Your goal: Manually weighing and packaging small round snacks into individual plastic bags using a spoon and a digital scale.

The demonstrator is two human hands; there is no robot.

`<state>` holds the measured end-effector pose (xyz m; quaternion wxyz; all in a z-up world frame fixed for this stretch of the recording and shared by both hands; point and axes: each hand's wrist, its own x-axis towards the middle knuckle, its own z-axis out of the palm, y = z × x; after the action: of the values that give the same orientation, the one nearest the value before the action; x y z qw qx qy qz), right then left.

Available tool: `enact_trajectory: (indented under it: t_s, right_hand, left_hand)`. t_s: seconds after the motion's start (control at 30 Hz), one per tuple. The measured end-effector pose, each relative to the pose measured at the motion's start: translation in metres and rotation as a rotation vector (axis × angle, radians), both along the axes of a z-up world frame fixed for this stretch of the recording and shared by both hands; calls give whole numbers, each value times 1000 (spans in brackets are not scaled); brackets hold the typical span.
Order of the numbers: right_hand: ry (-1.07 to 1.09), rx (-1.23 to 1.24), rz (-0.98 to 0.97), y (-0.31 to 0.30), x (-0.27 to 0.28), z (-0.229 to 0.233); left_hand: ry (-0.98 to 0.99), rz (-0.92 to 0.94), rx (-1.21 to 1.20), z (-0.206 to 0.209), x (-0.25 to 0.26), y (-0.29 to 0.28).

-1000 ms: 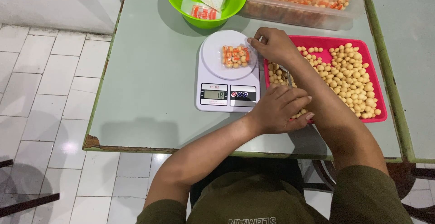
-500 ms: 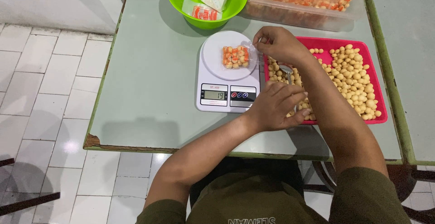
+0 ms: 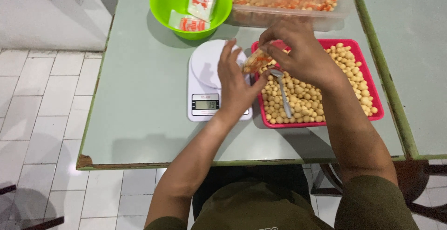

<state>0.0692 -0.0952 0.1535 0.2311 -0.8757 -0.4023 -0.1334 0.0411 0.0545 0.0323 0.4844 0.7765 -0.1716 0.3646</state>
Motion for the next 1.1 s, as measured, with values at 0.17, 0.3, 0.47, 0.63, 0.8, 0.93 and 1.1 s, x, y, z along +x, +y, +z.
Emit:
enact_trajectory:
  t_s: [0.17, 0.3, 0.47, 0.63, 0.8, 0.93, 1.1]
  right_hand:
    - [57, 8, 28, -6, -29, 5]
    - [111, 72, 30, -14, -42, -1]
    - [95, 244, -117, -53, -48, -10]
    - [445, 84, -222, -71, -56, -27]
    - [531, -282, -170, -70, -57, -55]
    - [487, -337, -177, -73, -48, -78]
    - [491, -389, -139, -72, -42, -78]
  left_hand:
    - [362, -294, -15, 5, 4, 0]
    - [649, -583, -200, -8, 4, -11]
    - [600, -631, -326, -14, 5, -14]
    - [646, -708, -563, -34, 13, -17]
    - [621, -730, -553, -1, 0, -12]
    - [586, -693, -541, -13, 4, -14]
    - [537, -655, -493, -27, 8, -13]
